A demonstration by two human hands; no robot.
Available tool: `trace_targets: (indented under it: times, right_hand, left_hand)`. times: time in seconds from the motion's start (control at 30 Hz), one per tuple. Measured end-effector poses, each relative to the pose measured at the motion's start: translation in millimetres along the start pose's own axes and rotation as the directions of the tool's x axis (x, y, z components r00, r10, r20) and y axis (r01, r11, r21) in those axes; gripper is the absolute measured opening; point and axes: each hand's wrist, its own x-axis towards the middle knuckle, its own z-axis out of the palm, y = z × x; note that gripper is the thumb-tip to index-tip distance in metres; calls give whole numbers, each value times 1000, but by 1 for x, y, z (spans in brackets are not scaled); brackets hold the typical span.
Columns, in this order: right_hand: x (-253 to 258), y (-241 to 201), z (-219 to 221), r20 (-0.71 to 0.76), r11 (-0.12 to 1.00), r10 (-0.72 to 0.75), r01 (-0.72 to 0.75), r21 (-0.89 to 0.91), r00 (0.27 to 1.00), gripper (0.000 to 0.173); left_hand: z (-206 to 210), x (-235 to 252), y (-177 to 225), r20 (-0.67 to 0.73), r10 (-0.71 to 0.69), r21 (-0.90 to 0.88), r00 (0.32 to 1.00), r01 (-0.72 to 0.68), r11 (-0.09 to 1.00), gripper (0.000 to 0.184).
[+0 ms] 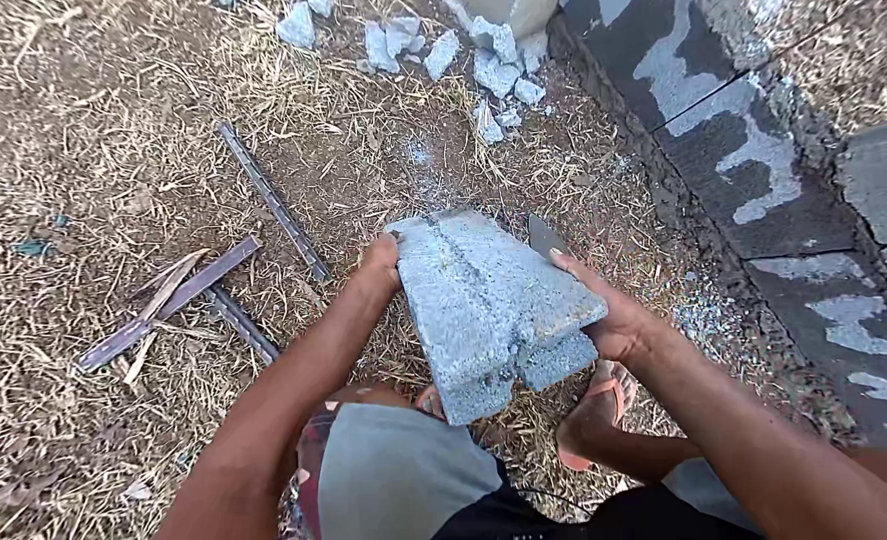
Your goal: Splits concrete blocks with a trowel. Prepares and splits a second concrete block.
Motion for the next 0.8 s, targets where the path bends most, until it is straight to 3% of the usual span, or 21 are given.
trace_targets:
  times: [0.17,0.5,0.8]
  right_hand:
    - [2,24,-15,-29,998,49,-47,49,998,55]
    - [6,39,-35,23,996,-45,46,-73,999,54]
    - [5,42,-48,57,966,-94,105,-238,994,46]
  left_hand:
    - [-2,-2,-20,-71,3,-13,997,-4,1000,43]
    - [0,-13,-33,-96,47,24,994,-45,999,44]
    - [-4,-28,-49,-70,165,-128,984,-173,977,37]
